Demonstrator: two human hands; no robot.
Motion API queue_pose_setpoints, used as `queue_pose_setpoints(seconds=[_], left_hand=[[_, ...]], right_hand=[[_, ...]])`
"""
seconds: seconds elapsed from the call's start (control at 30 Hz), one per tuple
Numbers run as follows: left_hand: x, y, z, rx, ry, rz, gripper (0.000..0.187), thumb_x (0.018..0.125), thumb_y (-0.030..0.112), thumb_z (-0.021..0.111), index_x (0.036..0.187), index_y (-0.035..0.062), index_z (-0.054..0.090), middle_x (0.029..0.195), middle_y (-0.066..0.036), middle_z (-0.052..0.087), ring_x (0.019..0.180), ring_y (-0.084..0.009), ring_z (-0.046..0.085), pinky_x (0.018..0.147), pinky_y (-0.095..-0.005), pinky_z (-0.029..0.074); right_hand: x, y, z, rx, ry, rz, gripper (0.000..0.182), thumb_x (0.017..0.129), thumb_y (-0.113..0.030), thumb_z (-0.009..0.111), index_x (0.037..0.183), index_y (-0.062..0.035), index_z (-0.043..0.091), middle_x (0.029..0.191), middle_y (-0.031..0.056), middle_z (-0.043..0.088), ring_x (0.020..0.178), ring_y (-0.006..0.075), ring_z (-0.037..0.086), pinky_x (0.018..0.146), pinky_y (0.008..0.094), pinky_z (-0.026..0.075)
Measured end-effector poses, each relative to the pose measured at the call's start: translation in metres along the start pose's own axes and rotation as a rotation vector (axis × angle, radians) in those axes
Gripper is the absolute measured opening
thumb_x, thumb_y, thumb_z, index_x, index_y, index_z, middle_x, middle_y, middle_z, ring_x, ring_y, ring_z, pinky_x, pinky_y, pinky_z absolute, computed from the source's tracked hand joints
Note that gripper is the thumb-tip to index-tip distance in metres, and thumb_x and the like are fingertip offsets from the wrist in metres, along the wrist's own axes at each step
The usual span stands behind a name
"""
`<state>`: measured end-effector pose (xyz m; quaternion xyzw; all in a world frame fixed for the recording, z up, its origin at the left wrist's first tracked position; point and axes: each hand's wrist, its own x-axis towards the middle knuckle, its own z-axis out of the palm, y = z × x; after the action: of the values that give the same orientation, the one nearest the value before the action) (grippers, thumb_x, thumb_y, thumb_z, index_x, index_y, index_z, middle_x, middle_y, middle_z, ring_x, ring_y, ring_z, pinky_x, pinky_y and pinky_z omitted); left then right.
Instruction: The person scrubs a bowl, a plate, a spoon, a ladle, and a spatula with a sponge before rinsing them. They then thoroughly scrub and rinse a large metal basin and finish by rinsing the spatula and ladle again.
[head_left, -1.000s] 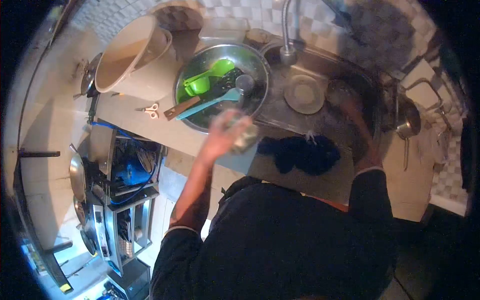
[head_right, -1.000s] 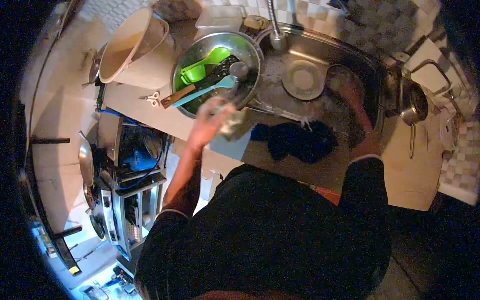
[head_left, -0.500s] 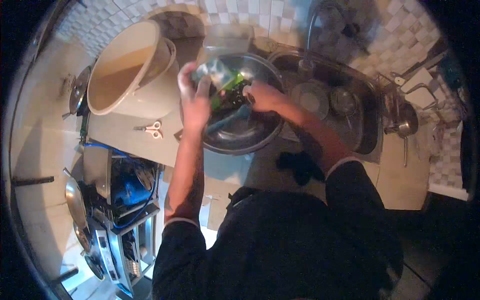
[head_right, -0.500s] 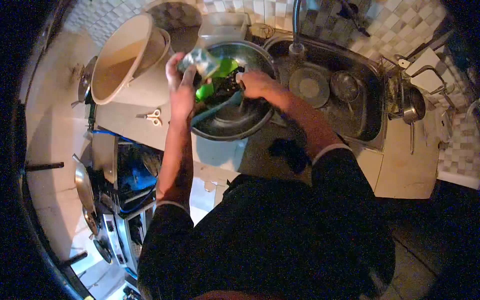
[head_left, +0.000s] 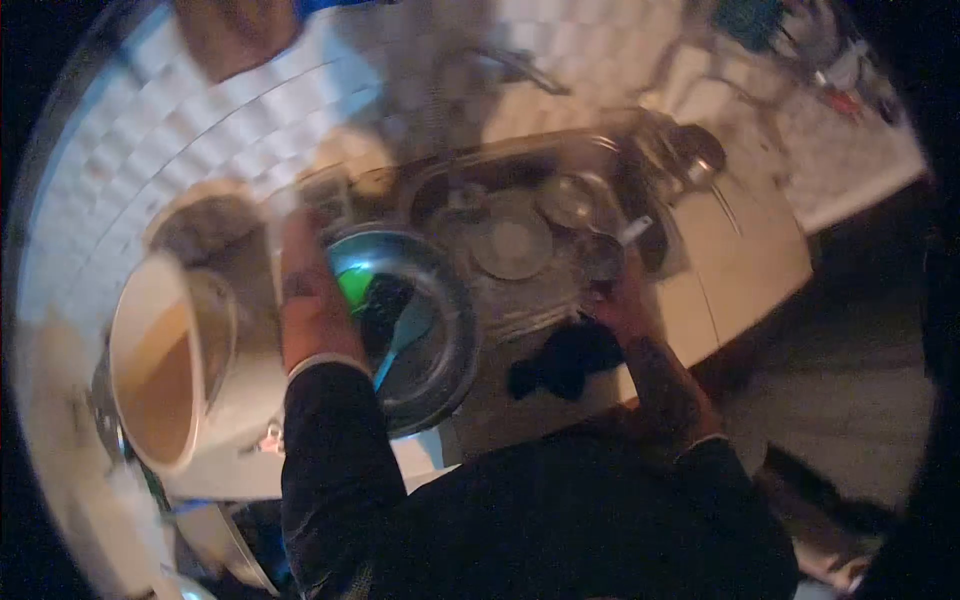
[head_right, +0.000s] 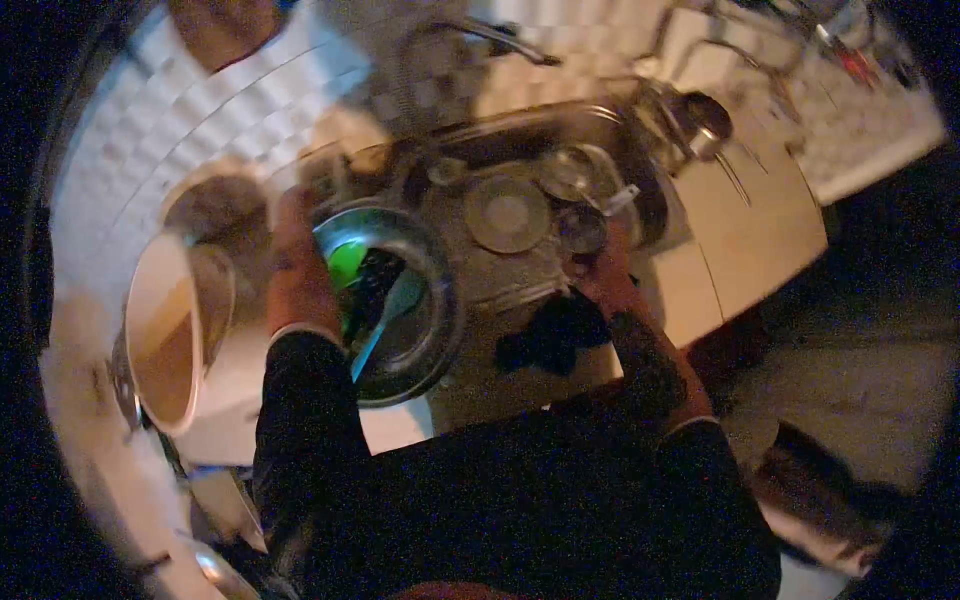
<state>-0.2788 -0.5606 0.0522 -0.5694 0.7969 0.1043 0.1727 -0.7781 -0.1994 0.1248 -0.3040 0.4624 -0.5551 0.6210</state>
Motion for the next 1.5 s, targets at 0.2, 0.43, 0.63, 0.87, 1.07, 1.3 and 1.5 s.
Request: queue_pose_setpoints(seconds=[0.2, 0.43, 0.63, 0.87, 1.07, 1.3, 1.5], left_hand=[[-0.051, -0.001, -0.057, -0.434, 0.079, -0.065, 0.046, 0.080, 0.026, 0.066, 0.121, 0.0086, 0.057, 0.102, -0.006, 0.064, 0.088, -0.0184, 0.062, 0.063, -0.0313, 0.046], [-0.252, 0.218, -0.136, -1.377, 0.277, 0.126, 0.050, 0.082, 0.025, 0.069, 0.126, 0.0095, 0.050, 0.109, -0.005, 0.060, 0.094, -0.0155, 0.060, 0.065, -0.0251, 0.049], [-0.225, 0.405, -0.035, -1.452, 0.293, 0.183, 0.027, 0.084, 0.026, 0.070, 0.105, 0.0098, 0.065, 0.096, -0.003, 0.066, 0.090, -0.0176, 0.063, 0.079, -0.0297, 0.051], [-0.202, 0.440, -0.050, 0.219, 0.785, 0.594, 0.028, 0.079, 0.019, 0.062, 0.107, 0.0179, 0.064, 0.106, -0.006, 0.062, 0.082, -0.0248, 0.065, 0.068, -0.0374, 0.055], [-0.189, 0.480, -0.058, -0.246, 0.734, 0.427, 0.024, 0.073, 0.018, 0.064, 0.096, 0.0133, 0.066, 0.091, -0.009, 0.065, 0.071, -0.0270, 0.064, 0.061, -0.0364, 0.053], [-0.194, 0.504, 0.018, -0.470, 0.557, 0.629, 0.032, 0.071, 0.012, 0.066, 0.102, 0.0053, 0.065, 0.089, -0.016, 0.066, 0.078, -0.0277, 0.065, 0.069, -0.0347, 0.053], [-0.228, 0.485, 0.019, -1.666, 0.191, 0.316, 0.045, 0.081, 0.019, 0.067, 0.121, 0.0036, 0.054, 0.103, -0.011, 0.062, 0.092, -0.0226, 0.061, 0.080, -0.0330, 0.050]], right_hand=[[-0.021, -0.015, 0.032, -0.852, 0.286, -0.720, 0.044, 0.092, -0.039, 0.048, 0.124, -0.0092, 0.046, 0.112, 0.0059, 0.058, 0.099, 0.0179, 0.059, 0.082, 0.0346, 0.051], [0.027, 0.011, 0.016, -0.274, 0.229, -0.246, 0.038, 0.095, -0.024, 0.047, 0.128, -0.0042, 0.044, 0.123, 0.0123, 0.054, 0.110, 0.0253, 0.055, 0.089, 0.0369, 0.048], [0.085, 0.071, 0.002, -0.668, -0.006, -0.762, 0.036, 0.092, -0.013, 0.058, 0.125, -0.0036, 0.048, 0.116, 0.0130, 0.058, 0.103, 0.0230, 0.059, 0.088, 0.0350, 0.048], [0.054, -0.011, -0.043, -0.513, -0.667, -1.008, 0.027, 0.090, -0.013, 0.054, 0.115, -0.0037, 0.058, 0.107, 0.0114, 0.062, 0.098, 0.0234, 0.060, 0.088, 0.0348, 0.048], [0.050, -0.028, -0.077, -0.140, -0.657, -0.254, 0.031, 0.099, -0.025, 0.039, 0.109, -0.0053, 0.061, 0.101, 0.0062, 0.065, 0.089, 0.0192, 0.061, 0.080, 0.0338, 0.048], [0.027, -0.040, -0.080, -0.855, -0.236, -0.853, 0.033, 0.097, -0.026, 0.044, 0.110, 0.0007, 0.058, 0.103, 0.0184, 0.064, 0.097, 0.0319, 0.061, 0.088, 0.0379, 0.046], [0.055, -0.032, -0.072, -0.233, -0.355, -0.382, 0.031, 0.094, -0.024, 0.046, 0.117, -0.0046, 0.055, 0.105, 0.0129, 0.064, 0.099, 0.0227, 0.061, 0.087, 0.0374, 0.048]])
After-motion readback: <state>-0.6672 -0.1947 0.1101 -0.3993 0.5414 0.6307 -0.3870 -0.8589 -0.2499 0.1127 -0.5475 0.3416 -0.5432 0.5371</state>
